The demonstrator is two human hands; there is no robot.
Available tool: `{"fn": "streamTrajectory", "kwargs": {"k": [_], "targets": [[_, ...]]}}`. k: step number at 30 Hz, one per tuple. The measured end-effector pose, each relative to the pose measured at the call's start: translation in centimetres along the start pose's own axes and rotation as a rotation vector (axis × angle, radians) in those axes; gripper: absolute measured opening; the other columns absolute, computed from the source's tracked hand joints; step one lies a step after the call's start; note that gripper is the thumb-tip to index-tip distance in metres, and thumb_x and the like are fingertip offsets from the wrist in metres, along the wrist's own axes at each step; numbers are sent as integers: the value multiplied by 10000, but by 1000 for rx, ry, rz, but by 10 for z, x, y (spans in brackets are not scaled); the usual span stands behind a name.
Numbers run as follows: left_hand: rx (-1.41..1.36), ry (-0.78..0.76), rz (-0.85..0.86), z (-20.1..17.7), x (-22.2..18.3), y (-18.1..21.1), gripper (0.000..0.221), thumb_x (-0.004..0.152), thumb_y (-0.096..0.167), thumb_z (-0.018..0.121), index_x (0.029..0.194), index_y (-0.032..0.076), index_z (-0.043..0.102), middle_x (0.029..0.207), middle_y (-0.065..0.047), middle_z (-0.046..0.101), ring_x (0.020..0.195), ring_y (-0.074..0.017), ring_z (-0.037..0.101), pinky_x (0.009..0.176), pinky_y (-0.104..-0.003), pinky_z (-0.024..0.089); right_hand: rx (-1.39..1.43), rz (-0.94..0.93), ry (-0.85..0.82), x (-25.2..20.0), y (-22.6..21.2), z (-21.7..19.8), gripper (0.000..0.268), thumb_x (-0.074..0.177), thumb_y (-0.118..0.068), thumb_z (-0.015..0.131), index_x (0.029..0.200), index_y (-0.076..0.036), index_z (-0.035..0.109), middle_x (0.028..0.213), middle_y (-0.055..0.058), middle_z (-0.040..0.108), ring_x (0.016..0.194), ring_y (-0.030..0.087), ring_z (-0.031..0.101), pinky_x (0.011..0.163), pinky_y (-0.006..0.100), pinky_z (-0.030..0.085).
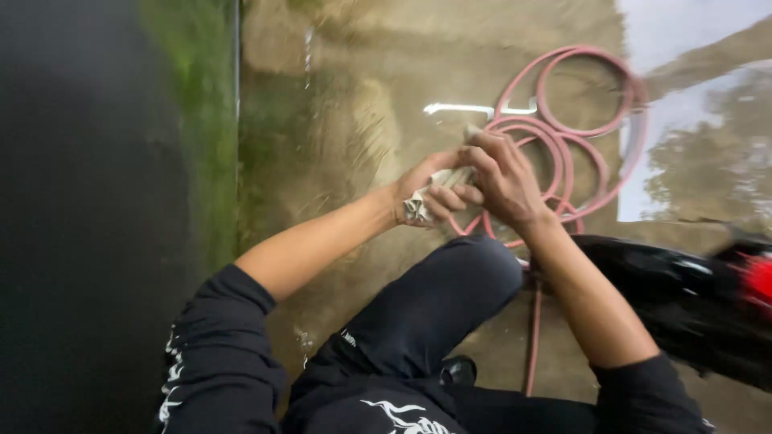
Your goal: The person wipes the front fairing, headlight, and handlebars of a black motorcycle using a white cloth. They repeatedly wring out the cloth and continue wiping various parts of the motorcycle's front section.
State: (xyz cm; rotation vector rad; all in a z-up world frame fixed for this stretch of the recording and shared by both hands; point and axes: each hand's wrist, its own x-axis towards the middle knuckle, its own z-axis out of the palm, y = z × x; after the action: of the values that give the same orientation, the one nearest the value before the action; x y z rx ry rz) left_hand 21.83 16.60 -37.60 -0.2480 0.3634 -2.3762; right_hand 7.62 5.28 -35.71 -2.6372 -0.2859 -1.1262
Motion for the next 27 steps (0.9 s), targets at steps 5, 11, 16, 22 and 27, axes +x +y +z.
{"fn": "streamTrajectory", "kwargs": {"k": [5,11,16,22,27], "targets": [[475,391,56,-30,-10,34,557,883,621,397,911,78,522,659,-2,508,393,11,394,302,-140,290,-274,147,-331,-15,16,30,297,991,-263,463,1218,-111,579,760,41,449,602,256,523,569,356,434],[2064,837,407,2,-4,65,684,882,292,476,1386,-68,185,1391,-331,414,1252,-457,502,1013,-553,452,141,871,-762,26,32,39,752,856,176,555,1461,-40,163,682,167,622,463,258,578,388,347,552],[2575,648,572,29,-1,93,390,957,389,487,936,0,516,816,-220,656,698,-396,641,562,-448,464,117,1048,-768,61,48,16,889,734,43,564,1501,-119,145,712,216,624,680,439,602,616,492,449],[1487,593,727,99,-2,61,491,861,538,416,806,67,545,647,-6,504,454,-62,383,385,-231,286,-312,495,-305,72,-3,-17,758,809,-58,817,1406,-27,351,1178,276,412,958,376,489,874,485,469],[489,-42,317,84,-1,28,433,1052,322,441,1143,-88,546,883,-140,703,436,-28,458,340,-139,374,-632,226,-75,41,19,-24,415,958,-68,911,1053,-17,510,1540,159,-26,1467,389,151,1205,635,386]]}}
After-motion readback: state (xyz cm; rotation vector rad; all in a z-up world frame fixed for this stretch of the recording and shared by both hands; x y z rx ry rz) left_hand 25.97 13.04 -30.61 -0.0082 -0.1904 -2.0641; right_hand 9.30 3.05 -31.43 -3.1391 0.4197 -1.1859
